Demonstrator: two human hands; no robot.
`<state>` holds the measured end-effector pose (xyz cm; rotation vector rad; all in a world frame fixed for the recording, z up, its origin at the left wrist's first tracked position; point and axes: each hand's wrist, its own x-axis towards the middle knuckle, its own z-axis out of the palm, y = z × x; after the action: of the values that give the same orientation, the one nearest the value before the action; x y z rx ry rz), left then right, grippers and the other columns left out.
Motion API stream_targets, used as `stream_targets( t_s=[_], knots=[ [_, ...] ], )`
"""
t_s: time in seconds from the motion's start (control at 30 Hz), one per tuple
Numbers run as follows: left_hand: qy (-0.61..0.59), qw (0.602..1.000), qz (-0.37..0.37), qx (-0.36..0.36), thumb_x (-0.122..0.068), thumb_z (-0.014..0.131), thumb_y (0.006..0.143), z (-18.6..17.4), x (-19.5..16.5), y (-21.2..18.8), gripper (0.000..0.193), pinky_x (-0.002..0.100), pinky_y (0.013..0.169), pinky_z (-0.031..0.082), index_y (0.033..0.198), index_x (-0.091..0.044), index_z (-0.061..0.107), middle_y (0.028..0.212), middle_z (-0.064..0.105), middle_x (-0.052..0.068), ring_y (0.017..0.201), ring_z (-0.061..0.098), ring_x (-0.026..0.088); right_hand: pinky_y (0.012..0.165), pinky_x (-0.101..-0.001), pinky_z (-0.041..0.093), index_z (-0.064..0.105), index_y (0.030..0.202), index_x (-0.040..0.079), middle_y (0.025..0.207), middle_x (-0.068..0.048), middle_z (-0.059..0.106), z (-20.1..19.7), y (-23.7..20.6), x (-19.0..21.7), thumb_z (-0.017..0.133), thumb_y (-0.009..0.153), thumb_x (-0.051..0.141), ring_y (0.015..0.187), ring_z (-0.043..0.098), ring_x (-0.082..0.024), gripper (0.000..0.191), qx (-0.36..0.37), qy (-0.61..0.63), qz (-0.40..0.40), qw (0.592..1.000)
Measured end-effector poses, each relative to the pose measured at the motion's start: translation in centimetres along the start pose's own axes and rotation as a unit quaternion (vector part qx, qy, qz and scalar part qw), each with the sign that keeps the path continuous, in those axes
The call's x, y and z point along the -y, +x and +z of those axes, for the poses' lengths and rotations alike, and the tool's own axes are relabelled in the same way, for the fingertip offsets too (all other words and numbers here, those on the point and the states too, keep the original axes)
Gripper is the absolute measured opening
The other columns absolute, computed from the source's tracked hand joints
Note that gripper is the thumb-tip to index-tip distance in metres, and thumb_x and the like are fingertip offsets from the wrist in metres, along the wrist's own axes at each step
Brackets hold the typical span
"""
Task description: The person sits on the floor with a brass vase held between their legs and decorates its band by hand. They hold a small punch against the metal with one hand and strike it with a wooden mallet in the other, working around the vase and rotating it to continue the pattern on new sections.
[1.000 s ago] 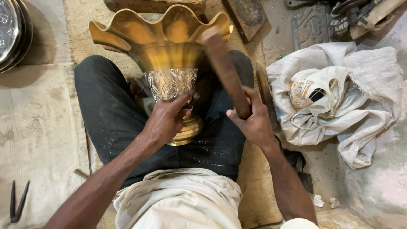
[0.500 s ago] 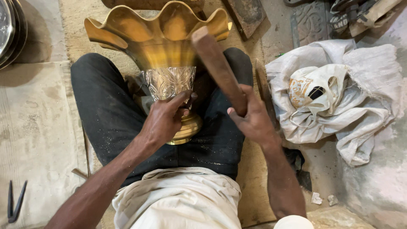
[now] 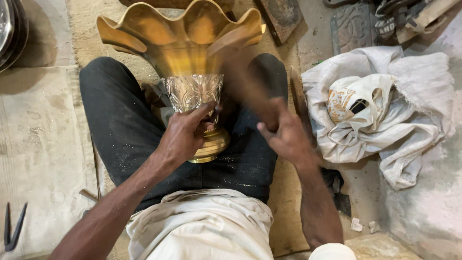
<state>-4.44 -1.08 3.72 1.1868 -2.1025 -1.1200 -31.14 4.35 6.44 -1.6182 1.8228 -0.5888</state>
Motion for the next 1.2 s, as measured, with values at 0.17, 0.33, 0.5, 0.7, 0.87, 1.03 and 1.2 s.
stream_targets(
  t_s=[0.17,0.33,0.5,0.7,0.87,1.03,1.2],
  knots=[
    [-0.031,1.0,0.005,0.001,0.014,0.064,0.075,-0.4,-0.3,0.0,0.064,0.044,0.067,0.06,0.135,-0.009,0.061,0.108,0.075,0.021,0.08,0.077,0.029,0.07,-0.0448,0.056,0.061,0.115,0.013,0.089,-0.013,0.074,-0.2,-0.3,0.2,0.078,0.081,0.016,0.076,0.071,-0.035,0.038,-0.049,-0.015,-0.043,0.998],
    [-0.028,1.0,0.001,0.001,0.01,0.068,0.081,-0.7,-0.4,0.0,0.057,0.045,0.068,0.058,0.134,-0.009,0.061,0.107,0.076,0.019,0.083,0.076,0.032,0.069,-0.0461,0.054,0.062,0.115,0.013,0.093,-0.014,0.073,-0.5,0.1,0.3,0.078,0.072,0.007,0.08,0.071,-0.037,0.046,-0.06,-0.164,-0.095,0.98],
    [-0.024,1.0,0.009,-0.008,0.007,0.071,0.083,-0.7,0.0,-0.3,0.051,0.045,0.072,0.058,0.131,-0.008,0.062,0.105,0.076,0.02,0.088,0.076,0.034,0.071,-0.0481,0.053,0.065,0.116,0.014,0.091,-0.016,0.074,-0.9,0.1,0.5,0.079,0.067,0.0,0.084,0.07,-0.04,0.054,-0.016,-0.228,-0.083,0.97],
    [-0.037,0.999,0.019,-0.003,0.012,0.065,0.076,-0.6,0.3,-0.3,0.06,0.044,0.069,0.058,0.132,-0.005,0.061,0.114,0.074,0.022,0.086,0.075,0.035,0.077,-0.0389,0.056,0.058,0.116,0.011,0.093,-0.012,0.074,-0.5,0.2,1.0,0.082,0.085,0.012,0.085,0.076,-0.028,0.04,-0.011,0.043,-0.033,0.998],
    [-0.059,0.997,0.041,-0.015,0.011,0.067,0.077,-0.6,0.6,-0.4,0.055,0.043,0.069,0.059,0.131,-0.003,0.063,0.113,0.074,0.021,0.089,0.077,0.032,0.07,-0.0413,0.056,0.062,0.108,0.01,0.086,-0.013,0.072,-0.4,0.3,1.6,0.08,0.078,0.009,0.078,0.07,-0.031,0.035,-0.058,-0.036,-0.038,0.997],
    [-0.039,0.999,0.019,-0.003,0.009,0.071,0.082,-0.5,1.1,-0.6,0.051,0.042,0.071,0.059,0.131,-0.004,0.062,0.108,0.076,0.02,0.086,0.077,0.031,0.065,-0.0454,0.052,0.064,0.105,0.01,0.083,-0.013,0.07,-0.7,0.3,1.8,0.079,0.069,0.005,0.076,0.067,-0.035,0.04,-0.046,-0.164,-0.092,0.981],
    [-0.065,0.997,0.03,-0.004,0.018,0.061,0.072,-0.4,1.4,-0.6,0.064,0.038,0.074,0.062,0.132,-0.004,0.062,0.11,0.075,0.02,0.088,0.077,0.028,0.068,-0.0468,0.05,0.064,0.103,0.007,0.084,-0.017,0.072,-0.8,0.6,2.1,0.079,0.066,0.001,0.082,0.069,-0.039,0.041,-0.015,-0.255,-0.083,0.963]
  ],
)
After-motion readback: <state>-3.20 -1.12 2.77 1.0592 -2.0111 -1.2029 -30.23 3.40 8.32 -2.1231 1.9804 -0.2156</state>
